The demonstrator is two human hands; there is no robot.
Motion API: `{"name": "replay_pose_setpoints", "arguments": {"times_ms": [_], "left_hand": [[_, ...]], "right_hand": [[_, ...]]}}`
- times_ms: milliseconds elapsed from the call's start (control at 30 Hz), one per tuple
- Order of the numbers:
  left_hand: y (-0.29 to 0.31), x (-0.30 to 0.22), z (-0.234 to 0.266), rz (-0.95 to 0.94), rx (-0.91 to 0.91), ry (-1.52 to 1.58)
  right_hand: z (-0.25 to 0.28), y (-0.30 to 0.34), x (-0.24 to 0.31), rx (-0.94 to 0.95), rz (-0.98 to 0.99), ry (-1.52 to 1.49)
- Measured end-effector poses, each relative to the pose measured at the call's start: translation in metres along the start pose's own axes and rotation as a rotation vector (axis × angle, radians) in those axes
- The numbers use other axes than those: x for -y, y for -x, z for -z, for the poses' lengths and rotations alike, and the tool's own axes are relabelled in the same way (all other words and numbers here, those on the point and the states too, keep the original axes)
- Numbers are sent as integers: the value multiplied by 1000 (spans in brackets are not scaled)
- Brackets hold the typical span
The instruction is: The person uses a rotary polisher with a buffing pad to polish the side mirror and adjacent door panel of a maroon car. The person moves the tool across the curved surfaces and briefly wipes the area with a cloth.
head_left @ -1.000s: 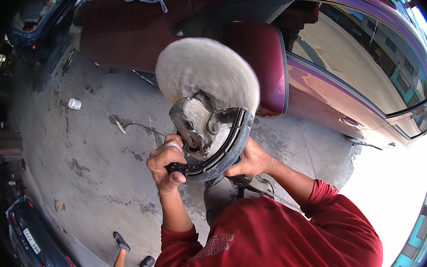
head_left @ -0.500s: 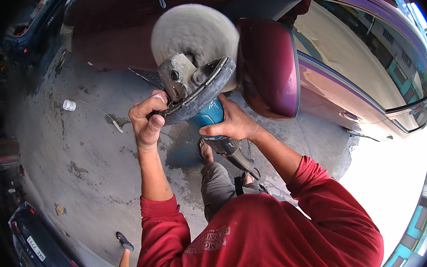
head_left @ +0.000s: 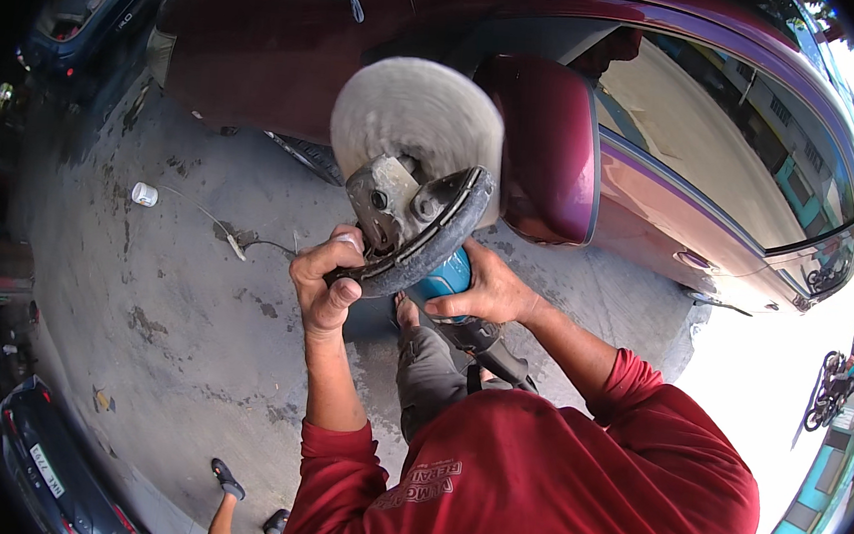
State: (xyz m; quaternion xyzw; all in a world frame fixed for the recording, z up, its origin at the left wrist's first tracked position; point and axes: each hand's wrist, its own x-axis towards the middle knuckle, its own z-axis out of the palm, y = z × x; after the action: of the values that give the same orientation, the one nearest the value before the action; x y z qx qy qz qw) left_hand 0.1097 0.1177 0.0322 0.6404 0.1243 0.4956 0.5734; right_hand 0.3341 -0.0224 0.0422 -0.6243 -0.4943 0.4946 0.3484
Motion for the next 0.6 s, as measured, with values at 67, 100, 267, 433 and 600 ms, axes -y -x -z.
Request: {"name": "replay_pose_setpoints", "arguments": {"times_ms": [67, 100, 267, 433, 600], "left_hand": [[-36, 6, 16, 29, 5, -10], [-53, 7, 21, 30, 5, -14], [-72, -33, 19, 187, 52, -120], [-28, -95, -31, 210, -23, -211], [5, -142, -77, 152, 29, -223]], "right_hand": [[5, -30, 14, 14, -37, -102], [6, -39, 21, -6, -11, -165], [26, -31, 49, 45, 1, -283], [42, 36, 65, 205, -40, -292], [49, 108, 75, 246, -68, -331]]}}
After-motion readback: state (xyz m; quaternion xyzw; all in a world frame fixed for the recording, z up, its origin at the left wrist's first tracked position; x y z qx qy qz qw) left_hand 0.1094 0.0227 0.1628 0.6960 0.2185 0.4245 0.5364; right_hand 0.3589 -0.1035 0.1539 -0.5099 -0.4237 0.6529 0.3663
